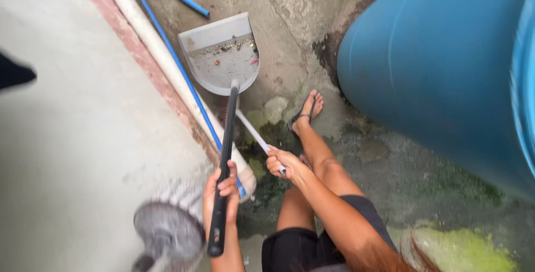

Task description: The person sweeps dirt and debris into a dustpan using a broom and lifts a rubber floor mat to sweep the concrete ground underneath it.

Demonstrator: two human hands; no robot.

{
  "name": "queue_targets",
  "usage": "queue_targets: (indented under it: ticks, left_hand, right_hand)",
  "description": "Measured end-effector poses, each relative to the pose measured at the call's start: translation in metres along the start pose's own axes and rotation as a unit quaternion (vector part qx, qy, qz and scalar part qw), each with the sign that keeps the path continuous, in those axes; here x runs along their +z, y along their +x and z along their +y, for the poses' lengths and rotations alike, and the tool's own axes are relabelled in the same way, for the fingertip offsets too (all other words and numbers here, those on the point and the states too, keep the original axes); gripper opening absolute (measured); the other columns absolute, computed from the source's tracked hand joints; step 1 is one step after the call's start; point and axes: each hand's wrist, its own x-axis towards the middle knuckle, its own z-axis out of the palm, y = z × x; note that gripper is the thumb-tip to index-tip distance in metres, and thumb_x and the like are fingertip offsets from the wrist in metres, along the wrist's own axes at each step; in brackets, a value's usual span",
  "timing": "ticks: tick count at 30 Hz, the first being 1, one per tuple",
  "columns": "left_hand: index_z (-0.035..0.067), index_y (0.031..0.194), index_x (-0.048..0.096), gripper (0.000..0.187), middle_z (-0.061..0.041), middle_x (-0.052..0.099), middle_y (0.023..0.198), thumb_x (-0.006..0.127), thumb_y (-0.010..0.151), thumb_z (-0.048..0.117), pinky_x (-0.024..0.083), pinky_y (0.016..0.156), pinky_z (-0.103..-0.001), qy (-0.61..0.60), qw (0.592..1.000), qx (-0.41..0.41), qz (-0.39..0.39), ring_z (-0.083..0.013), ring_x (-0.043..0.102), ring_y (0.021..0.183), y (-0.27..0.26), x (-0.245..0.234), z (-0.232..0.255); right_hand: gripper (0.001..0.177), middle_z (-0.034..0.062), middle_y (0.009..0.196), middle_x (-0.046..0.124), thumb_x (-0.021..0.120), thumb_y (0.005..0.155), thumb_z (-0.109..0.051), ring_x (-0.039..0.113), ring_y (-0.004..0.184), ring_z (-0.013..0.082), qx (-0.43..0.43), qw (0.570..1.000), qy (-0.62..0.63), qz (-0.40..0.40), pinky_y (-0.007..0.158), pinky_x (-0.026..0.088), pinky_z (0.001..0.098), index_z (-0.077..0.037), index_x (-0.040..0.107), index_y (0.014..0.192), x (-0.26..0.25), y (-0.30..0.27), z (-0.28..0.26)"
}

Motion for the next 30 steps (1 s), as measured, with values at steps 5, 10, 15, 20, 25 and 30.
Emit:
queue_targets:
  ticks: [5, 10, 15, 20, 25, 30]
  left_hand:
    - [-0.012, 0.137, 0.038, 0.042, -0.020, 0.058, 0.120, 0.054, 0.104, 0.008, 0.052, 0.050, -0.021, 0.054, 0.997, 0.031, 0.035, -0.0097, 0.056, 0.067, 0.050, 0.049, 0.016]
    - [-0.013, 0.143, 0.038, 0.046, -0.024, 0.058, 0.117, 0.052, 0.104, 0.005, 0.054, 0.050, -0.019, 0.071, 0.995, 0.060, 0.040, -0.0107, 0.057, 0.067, 0.085, 0.100, 0.029]
    - [-0.010, 0.142, 0.038, 0.044, -0.024, 0.059, 0.117, 0.051, 0.103, 0.007, 0.054, 0.051, -0.020, 0.092, 0.995, 0.035, 0.028, -0.0114, 0.057, 0.067, 0.118, 0.137, 0.038]
    - [-0.008, 0.146, 0.041, 0.047, -0.024, 0.060, 0.116, 0.051, 0.102, 0.005, 0.055, 0.052, -0.019, 0.148, 0.988, 0.032, 0.027, -0.0115, 0.058, 0.067, 0.151, 0.178, 0.043]
    - [-0.007, 0.142, 0.040, 0.043, -0.024, 0.062, 0.116, 0.053, 0.102, 0.006, 0.055, 0.053, -0.019, 0.188, 0.980, 0.000, 0.060, -0.0120, 0.059, 0.068, 0.185, 0.220, 0.066]
    - [0.007, 0.147, 0.038, 0.051, -0.022, 0.065, 0.113, 0.056, 0.099, 0.008, 0.053, 0.051, -0.019, 0.338, 0.931, 0.008, 0.139, -0.0120, 0.059, 0.066, 0.237, 0.263, 0.077]
  right_hand:
    - [0.032, -0.0026, 0.060, 0.044, 0.055, 0.102, -0.012, 0.036, 0.042, 0.0066, -0.060, 0.985, -0.126, 0.100, 0.035, 0.028, 0.0238, -0.032, 0.057, 0.127, 0.020, -0.010, -0.149]
    - [0.067, 0.0002, 0.060, 0.052, 0.060, 0.097, -0.005, 0.039, 0.039, 0.0076, -0.177, 0.842, -0.374, 0.345, 0.033, 0.030, 0.0272, -0.031, 0.045, 0.157, 0.055, -0.116, -0.272]
    - [0.071, 0.0068, 0.062, 0.056, 0.060, 0.096, -0.006, 0.045, 0.038, 0.0155, -0.191, 0.774, -0.491, 0.352, 0.032, 0.037, 0.0328, -0.036, 0.039, 0.157, 0.060, -0.162, -0.194]
    - [0.054, 0.0014, 0.064, 0.057, 0.055, 0.099, -0.010, 0.041, 0.039, 0.0086, -0.097, 0.890, -0.335, 0.293, 0.030, 0.033, 0.0273, -0.021, 0.053, 0.152, 0.041, -0.159, -0.223]
    - [0.059, 0.0022, 0.061, 0.052, 0.059, 0.099, -0.010, 0.043, 0.044, 0.0118, -0.219, 0.788, -0.398, 0.417, 0.037, 0.034, 0.0315, -0.032, 0.050, 0.153, 0.087, -0.156, -0.285]
    - [0.058, -0.0010, 0.063, 0.059, 0.066, 0.098, -0.012, 0.049, 0.046, 0.0106, -0.328, 0.684, -0.478, 0.442, 0.040, 0.039, 0.0289, -0.031, 0.053, 0.151, 0.146, -0.190, -0.275]
